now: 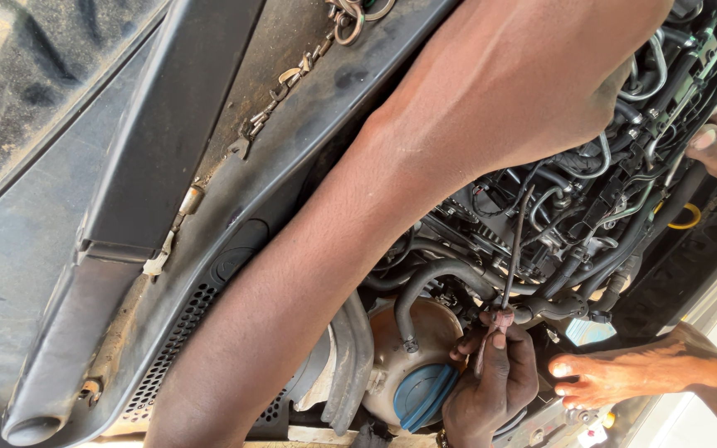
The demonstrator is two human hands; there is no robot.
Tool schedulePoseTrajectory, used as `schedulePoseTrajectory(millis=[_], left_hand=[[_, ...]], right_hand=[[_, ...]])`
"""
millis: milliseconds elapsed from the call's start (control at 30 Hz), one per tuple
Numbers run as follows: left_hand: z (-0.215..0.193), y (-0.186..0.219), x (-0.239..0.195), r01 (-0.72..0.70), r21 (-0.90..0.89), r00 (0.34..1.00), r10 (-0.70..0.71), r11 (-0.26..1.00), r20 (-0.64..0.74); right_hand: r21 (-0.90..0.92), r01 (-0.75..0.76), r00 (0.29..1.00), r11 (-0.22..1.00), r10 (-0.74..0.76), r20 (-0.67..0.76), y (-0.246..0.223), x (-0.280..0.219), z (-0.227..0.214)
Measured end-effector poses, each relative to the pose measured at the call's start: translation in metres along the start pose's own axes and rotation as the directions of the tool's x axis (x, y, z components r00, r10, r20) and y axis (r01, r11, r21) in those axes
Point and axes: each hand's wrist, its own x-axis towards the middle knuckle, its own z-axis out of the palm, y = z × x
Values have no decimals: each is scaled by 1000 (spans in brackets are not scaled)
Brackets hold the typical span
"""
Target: The person works on a car engine with the hood open, using a screwdriver to adjust components while another person assists by holding parts and using a tool. They manipulate hoses and wires within the engine bay.
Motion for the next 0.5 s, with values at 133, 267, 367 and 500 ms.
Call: schedulePoseTrajectory(millis=[133,267,367,500], left_hand=[[-1,0,-2,1,1,1000,-1,1000,1],[-2,1,-1,-6,-1,1000,6,1000,-5],[-2,1,1,-15,22,1000,15,1000,7],[-5,1,2,-16,29,999,15,999,31]], right_hand=[[-2,-4,1000,1000,4,1,0,0,0],[6,1,1000,1000,-1,2,-1,0,1],[-6,-4,1000,1000,4,-1,-1,0,1],[-2,-3,1000,1000,3,4,-2,0,1]])
